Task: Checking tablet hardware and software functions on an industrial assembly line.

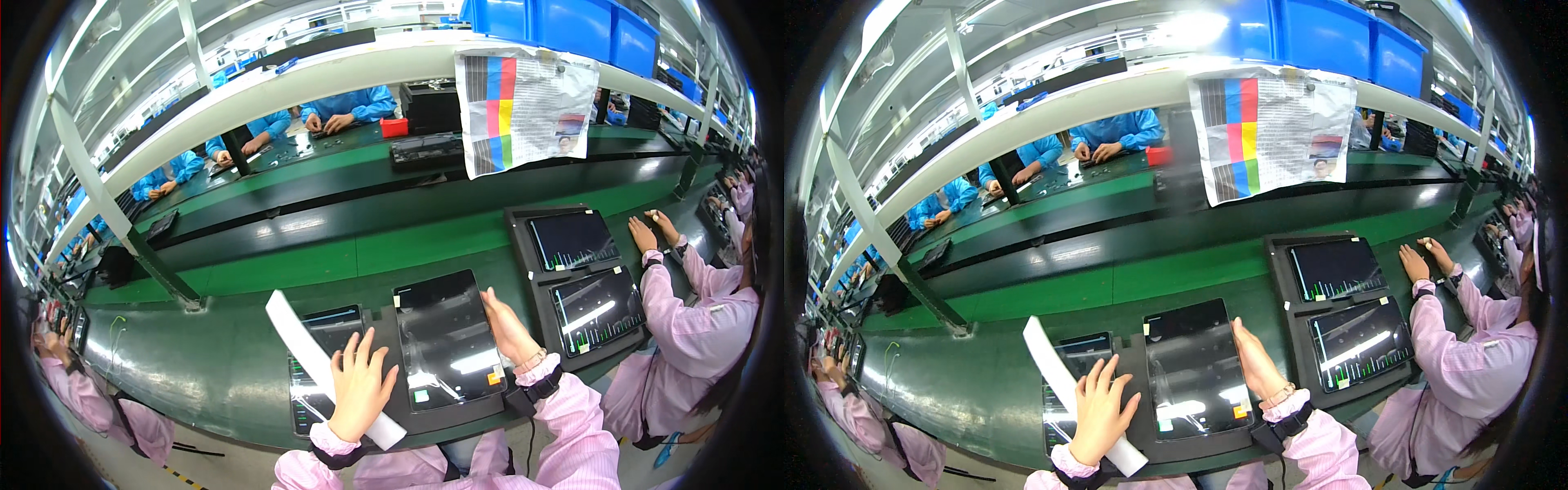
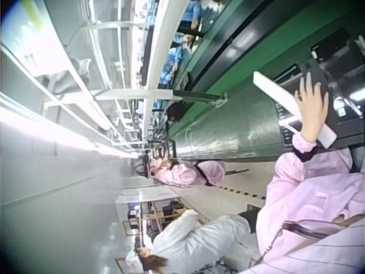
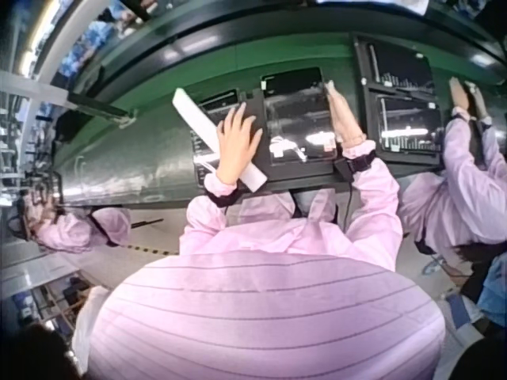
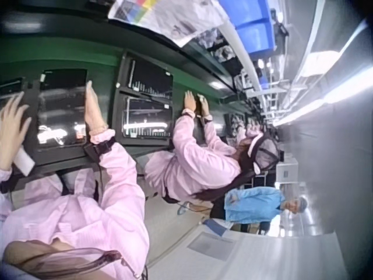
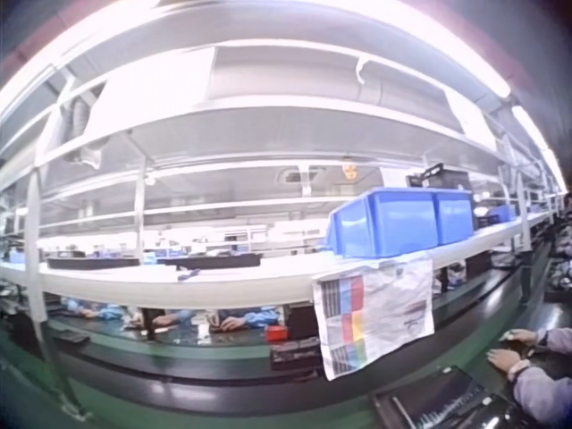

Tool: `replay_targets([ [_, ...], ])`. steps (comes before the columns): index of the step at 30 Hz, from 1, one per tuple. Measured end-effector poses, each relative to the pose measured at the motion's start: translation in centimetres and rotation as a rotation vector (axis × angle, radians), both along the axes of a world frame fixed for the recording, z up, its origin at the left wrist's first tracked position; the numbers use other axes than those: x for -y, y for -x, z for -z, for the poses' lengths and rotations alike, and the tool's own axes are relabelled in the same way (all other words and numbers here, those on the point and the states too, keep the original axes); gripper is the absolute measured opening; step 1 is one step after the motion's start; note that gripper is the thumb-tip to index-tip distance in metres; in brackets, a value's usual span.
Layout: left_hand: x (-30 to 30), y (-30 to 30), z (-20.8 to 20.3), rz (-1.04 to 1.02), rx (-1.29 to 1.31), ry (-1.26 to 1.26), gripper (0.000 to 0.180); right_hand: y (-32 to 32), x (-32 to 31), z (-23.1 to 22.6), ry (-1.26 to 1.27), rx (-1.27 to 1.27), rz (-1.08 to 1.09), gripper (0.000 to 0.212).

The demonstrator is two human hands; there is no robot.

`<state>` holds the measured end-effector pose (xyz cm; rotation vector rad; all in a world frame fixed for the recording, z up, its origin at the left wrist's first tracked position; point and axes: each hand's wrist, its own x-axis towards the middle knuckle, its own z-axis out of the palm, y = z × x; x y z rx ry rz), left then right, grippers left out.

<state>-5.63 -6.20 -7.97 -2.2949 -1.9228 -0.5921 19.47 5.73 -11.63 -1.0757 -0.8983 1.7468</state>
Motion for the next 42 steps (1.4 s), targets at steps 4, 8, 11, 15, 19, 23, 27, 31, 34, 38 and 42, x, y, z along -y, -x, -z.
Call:
replay_targets([
  [4,1.6,2.0,-1.0,-0.1,0.047,0.165,0.044,0.3,0.5,-0.1,-0.756,0.787,0.316,0.05],
  [8,4.0,5.7,-1.0,-0.256,0.205,0.111,0.045,3.8,7.2,-5.6,-0.913,0.795,-0.015,0.041],
  [11,6.0,8.7,0.7,-0.457,0.296,0.04,0.042,9.7,12.4,-4.2,-1.154,0.955,-0.323,0.056],
  [15,7.4,8.9,0.5,-0.518,0.449,0.016,0.037,13.4,14.8,-2.2,-1.249,1.04,-0.365,0.063],
  [19,7.8,8.0,-0.2,-0.459,0.545,-0.024,0.035,13.8,15.3,-2.3,-1.231,1.184,-0.446,0.061],
  [23,6.9,7.0,-1.5,-0.399,0.549,-0.26,0.033,11.2,14.1,-2.6,-1.015,1.014,-0.367,0.057],
  [27,5.9,3.6,-2.3,-0.129,0.604,-0.186,0.029,4.9,12.3,-3.2,-0.8,1.182,-0.02,0.062],
  [31,5.3,0.1,-0.6,0.184,0.25,0.121,0.034,0.3,12.9,-1.4,-0.691,1.297,0.131,0.061],
  [34,5.2,-0.9,-0.1,0.245,0.208,0.169,0.033,-0.7,13.5,-0.8,-0.632,1.298,0.128,0.061],
  [38,5.9,-1.3,-0.2,0.221,0.198,0.191,0.031,-1.1,13.7,-0.7,-0.576,1.274,0.098,0.061],
  [42,6.8,-1.6,-0.1,0.212,0.176,0.191,0.029,-1.6,13.4,-0.8,-0.554,1.24,0.079,0.061],
])
